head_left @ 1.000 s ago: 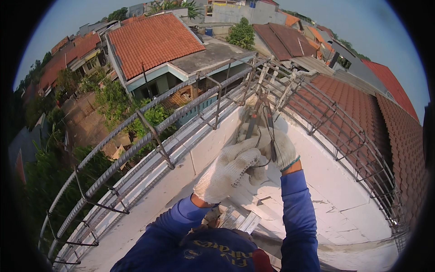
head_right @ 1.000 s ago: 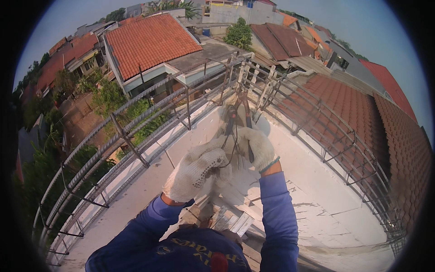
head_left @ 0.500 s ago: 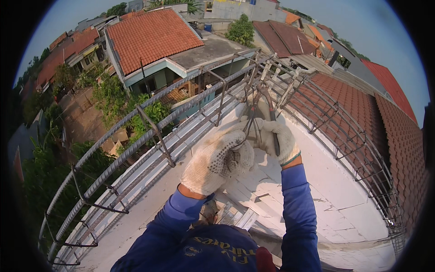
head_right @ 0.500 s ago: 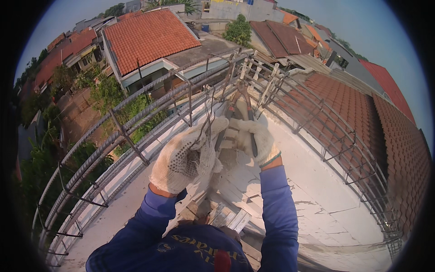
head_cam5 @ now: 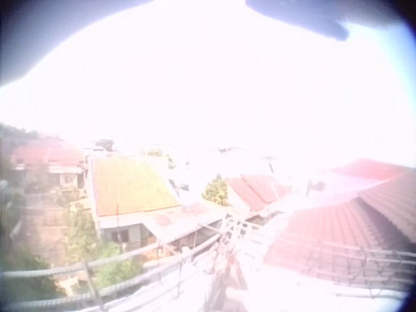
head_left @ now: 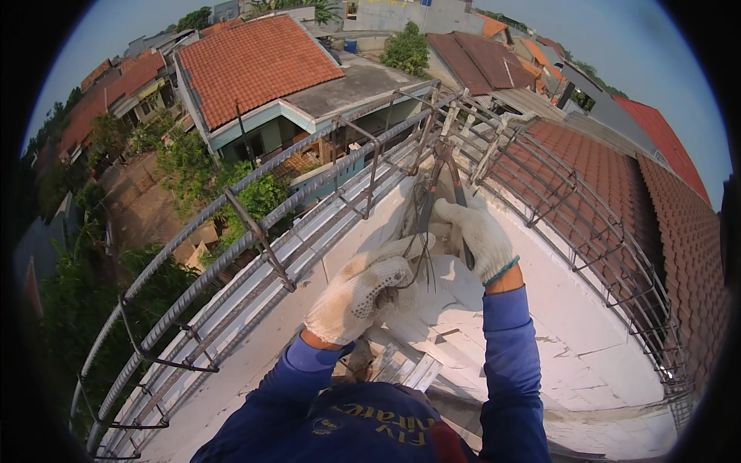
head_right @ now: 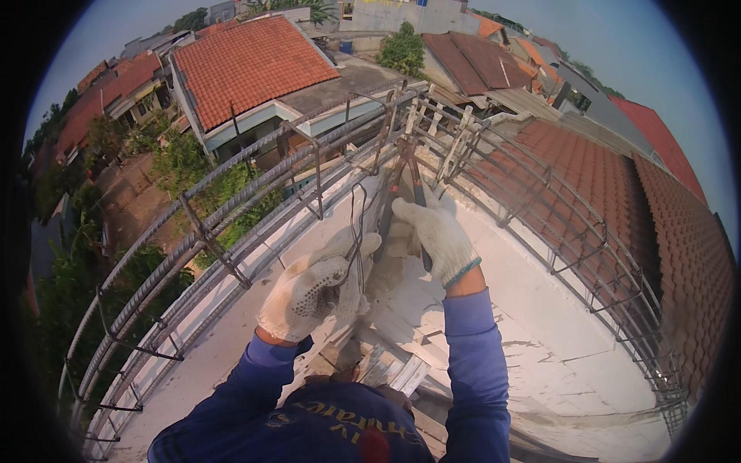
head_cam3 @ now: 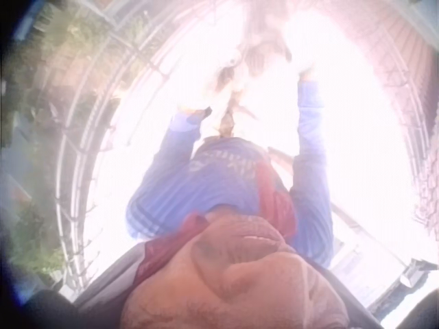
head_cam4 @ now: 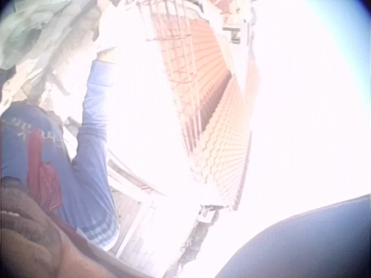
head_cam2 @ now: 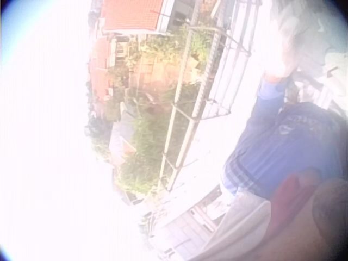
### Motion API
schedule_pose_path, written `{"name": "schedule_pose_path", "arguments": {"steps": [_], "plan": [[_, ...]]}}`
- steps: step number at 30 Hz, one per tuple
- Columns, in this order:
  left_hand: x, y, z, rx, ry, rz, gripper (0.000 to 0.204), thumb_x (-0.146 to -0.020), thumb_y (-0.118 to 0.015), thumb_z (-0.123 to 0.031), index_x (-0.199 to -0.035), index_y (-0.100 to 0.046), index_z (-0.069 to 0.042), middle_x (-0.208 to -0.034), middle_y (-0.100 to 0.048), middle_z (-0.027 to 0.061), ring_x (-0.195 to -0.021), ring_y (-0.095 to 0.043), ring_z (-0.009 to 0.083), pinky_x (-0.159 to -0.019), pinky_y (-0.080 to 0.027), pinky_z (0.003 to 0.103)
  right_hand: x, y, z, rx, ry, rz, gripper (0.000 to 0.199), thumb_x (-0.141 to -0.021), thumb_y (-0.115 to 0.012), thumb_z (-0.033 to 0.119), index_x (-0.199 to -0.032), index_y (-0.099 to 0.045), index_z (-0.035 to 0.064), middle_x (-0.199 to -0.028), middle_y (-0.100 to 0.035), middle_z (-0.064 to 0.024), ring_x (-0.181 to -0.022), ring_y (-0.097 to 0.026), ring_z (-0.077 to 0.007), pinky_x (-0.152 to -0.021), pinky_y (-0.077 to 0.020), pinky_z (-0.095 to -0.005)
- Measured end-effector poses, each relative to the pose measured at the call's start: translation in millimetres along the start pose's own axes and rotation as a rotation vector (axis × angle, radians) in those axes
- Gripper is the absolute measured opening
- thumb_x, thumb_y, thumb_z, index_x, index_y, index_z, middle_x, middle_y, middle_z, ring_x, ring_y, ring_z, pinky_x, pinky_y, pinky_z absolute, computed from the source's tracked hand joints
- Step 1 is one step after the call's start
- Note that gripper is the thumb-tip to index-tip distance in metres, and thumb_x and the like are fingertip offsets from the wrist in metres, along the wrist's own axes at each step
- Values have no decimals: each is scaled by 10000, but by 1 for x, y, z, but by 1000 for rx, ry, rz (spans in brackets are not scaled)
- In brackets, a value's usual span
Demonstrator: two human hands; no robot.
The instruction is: The person uses a hammer to break and remove concrete from a roof structure. They repeatedly strike the concrete edge and pull away broken pieces by hand, working along a metal rebar framework.
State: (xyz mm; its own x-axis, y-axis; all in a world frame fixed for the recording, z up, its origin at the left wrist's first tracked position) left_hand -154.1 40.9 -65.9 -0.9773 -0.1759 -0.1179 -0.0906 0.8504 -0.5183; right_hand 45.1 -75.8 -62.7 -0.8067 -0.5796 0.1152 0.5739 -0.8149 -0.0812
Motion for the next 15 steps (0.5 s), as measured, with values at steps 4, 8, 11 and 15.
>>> {"name": "schedule_pose_path", "arguments": {"steps": [4, 8, 11, 15], "plan": [[-1, 3, 8, -59, 69, 31, 516, -1081, -550, -246, -1510, -587, 39, -1089, -732, 83, -915, -671, 147, -826, -535, 254, 4, -3, 5, -62, -17, 79, 668, -974, -711, 215, -1571, -461, 51, -1135, -645, -92, -885, -729, -216, -625, -654, -372], [-10, -7, 20, -68, 83, 91, 526, -1090, -554, -230, -1542, -541, 39, -943, -710, 55, -802, -647, 120, -750, -523, 251, -6, 15, 8, 147, -37, 36, 676, -990, -687, 241, -1590, -435, 57, -1032, -668, -60, -809, -704, -172, -597, -618, -326], [-10, -16, 24, -216, 46, 145, 534, -1103, -548, -232, -1568, -508, 28, -910, -706, 68, -759, -644, 126, -730, -530, 261, -3, 14, 28, 401, -81, -40, 517, -1056, -638, 210, -1541, -518, 80, -1078, -685, -43, -786, -684, -124, -576, -599, -298], [-12, -31, 34, -221, 116, 231, 537, -1122, -529, -242, -1596, -479, 4, -893, -699, 88, -753, -647, 123, -724, -546, 271, -5, 12, 38, 437, -44, 39, 399, -1058, -643, 274, -1387, -602, 52, -950, -681, -36, -678, -640, -113, -557, -555, -287]]}}
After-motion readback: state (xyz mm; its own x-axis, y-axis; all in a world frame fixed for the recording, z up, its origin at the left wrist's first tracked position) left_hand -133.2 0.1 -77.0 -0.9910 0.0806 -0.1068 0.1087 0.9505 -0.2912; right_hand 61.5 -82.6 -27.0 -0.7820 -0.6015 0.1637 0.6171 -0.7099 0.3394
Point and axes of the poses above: each hand's wrist, its own x-axis away from the middle knuckle, its own y-axis out of the back of the hand, z = x × y, the point moved 6 cm from there along -x, towards the middle knuckle
